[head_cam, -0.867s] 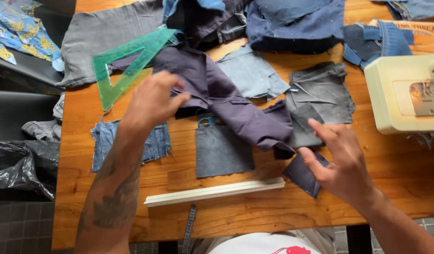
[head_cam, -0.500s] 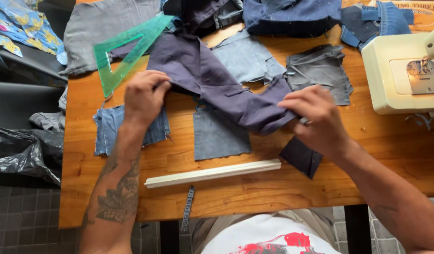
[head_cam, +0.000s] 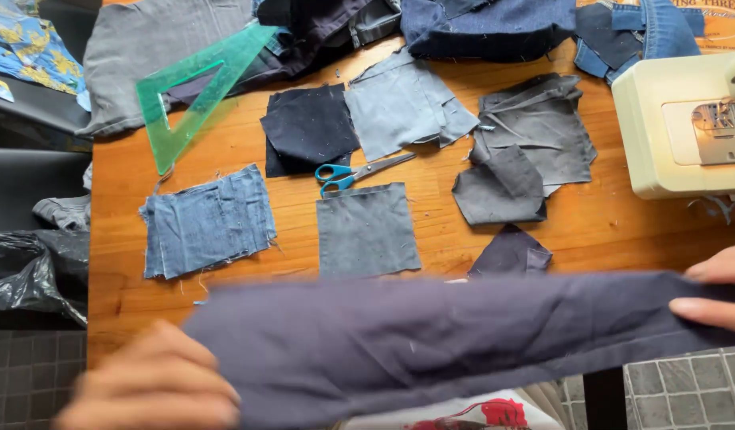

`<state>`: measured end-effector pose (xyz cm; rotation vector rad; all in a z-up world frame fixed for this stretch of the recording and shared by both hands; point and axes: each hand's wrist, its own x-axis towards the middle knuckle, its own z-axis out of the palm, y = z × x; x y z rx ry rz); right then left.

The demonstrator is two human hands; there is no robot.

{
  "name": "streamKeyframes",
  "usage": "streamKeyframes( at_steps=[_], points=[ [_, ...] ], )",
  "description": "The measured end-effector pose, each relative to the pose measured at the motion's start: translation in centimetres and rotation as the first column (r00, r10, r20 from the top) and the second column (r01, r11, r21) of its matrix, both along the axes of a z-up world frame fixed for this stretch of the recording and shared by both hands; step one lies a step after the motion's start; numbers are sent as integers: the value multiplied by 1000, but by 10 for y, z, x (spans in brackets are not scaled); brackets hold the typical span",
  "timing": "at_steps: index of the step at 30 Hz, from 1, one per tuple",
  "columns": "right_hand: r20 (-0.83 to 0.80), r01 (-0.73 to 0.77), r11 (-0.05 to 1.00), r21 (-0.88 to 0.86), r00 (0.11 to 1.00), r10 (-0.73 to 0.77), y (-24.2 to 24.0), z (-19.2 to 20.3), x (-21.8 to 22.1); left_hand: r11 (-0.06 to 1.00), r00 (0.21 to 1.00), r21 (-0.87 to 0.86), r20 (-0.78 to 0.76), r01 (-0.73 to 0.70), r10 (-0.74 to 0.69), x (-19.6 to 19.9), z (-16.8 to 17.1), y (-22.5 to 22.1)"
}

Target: Measuring, marking, and cutting fabric pieces on a work table

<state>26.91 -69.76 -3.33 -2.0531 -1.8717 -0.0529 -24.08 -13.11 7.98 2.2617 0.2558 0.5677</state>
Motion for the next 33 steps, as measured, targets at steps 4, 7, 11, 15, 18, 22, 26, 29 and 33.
streamKeyframes(
  at_steps=[4,7,11,15,18,22,26,29,33],
  points=[
    [47,-136,973,-186,988,147,24,1,-15,580,597,-444,-119,683,-794,-8,-85,-6],
    [-36,106,935,-339,991,-126,16,-21,-54,605,598,-428,-171,671,-783,17,-99,-26],
    [-133,18,915,-403,988,-78,38,-8,-48,790,768,-287,-214,541,-604,61,-48,-21],
    [-184,-50,966,-255,983,2,158,52,-67,975,973,86,-126,205,-193,118,-77,20],
    [-251,-92,982,-164,967,49,244,64,-85,967,983,241,-181,79,-35,171,-113,61],
    [-289,-50,999,7,956,50,337,16,-93,861,929,507,-329,24,168,200,-168,110],
    [-158,52,998,45,986,-44,387,-43,-87,842,902,537,-338,-51,270,188,-170,131],
    [-236,188,973,-134,948,-215,399,-55,-93,883,892,462,-359,-86,275,167,-181,142],
    [-387,121,975,-187,903,-186,400,-60,-94,900,910,423,-323,-108,261,137,-161,130]
  ],
)
